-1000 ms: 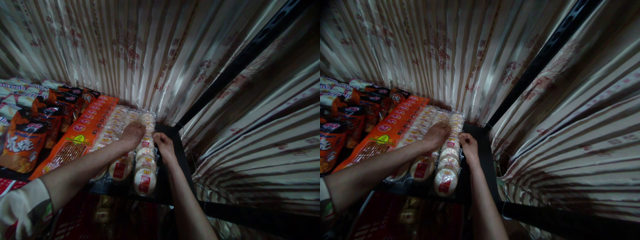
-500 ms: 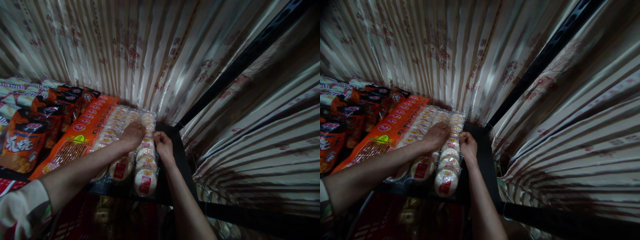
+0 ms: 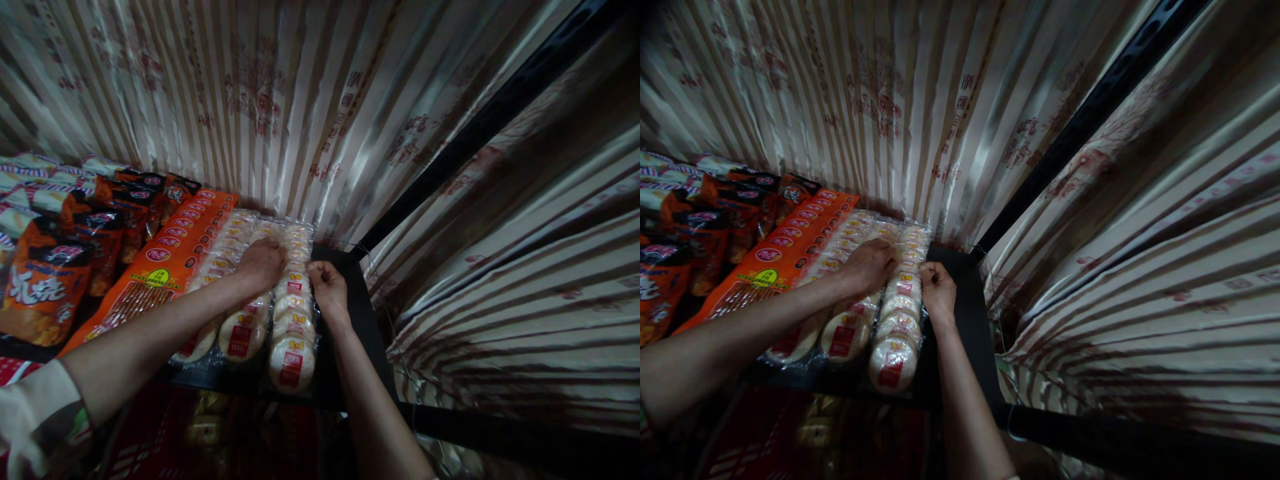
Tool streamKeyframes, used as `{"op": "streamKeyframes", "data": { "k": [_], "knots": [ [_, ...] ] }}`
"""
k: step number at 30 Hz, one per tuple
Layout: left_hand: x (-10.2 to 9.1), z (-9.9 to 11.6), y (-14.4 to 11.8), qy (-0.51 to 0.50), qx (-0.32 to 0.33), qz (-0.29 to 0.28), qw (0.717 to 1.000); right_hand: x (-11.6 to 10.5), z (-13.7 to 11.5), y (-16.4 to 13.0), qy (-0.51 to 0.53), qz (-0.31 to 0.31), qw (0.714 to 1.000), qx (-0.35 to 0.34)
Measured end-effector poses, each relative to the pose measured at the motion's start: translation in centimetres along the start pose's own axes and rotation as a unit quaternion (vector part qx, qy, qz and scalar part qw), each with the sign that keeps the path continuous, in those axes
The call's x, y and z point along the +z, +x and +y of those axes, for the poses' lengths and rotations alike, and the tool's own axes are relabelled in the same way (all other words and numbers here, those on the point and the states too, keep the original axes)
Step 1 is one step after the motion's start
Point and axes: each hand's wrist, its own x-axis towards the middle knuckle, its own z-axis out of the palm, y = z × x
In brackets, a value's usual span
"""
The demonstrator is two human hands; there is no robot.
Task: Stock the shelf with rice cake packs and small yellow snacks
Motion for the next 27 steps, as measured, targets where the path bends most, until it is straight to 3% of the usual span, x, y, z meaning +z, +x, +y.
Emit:
{"op": "streamKeyframes", "data": {
  "k": [8,19,27],
  "knots": [
    [1.2,-0.4,0.2,-0.015,-0.028,0.028,0.999,-0.2,0.2,0.3,0.047,-0.014,0.999,0.003],
    [1.1,-0.2,-0.1,-0.013,-0.04,0.044,0.998,0.5,-0.3,0.3,0.07,0.008,0.997,0.015],
    [0.2,0.1,-1.5,0.019,0.066,0.1,0.993,0.4,0.1,0.2,0.048,0.007,0.999,0.003]
  ]
}}
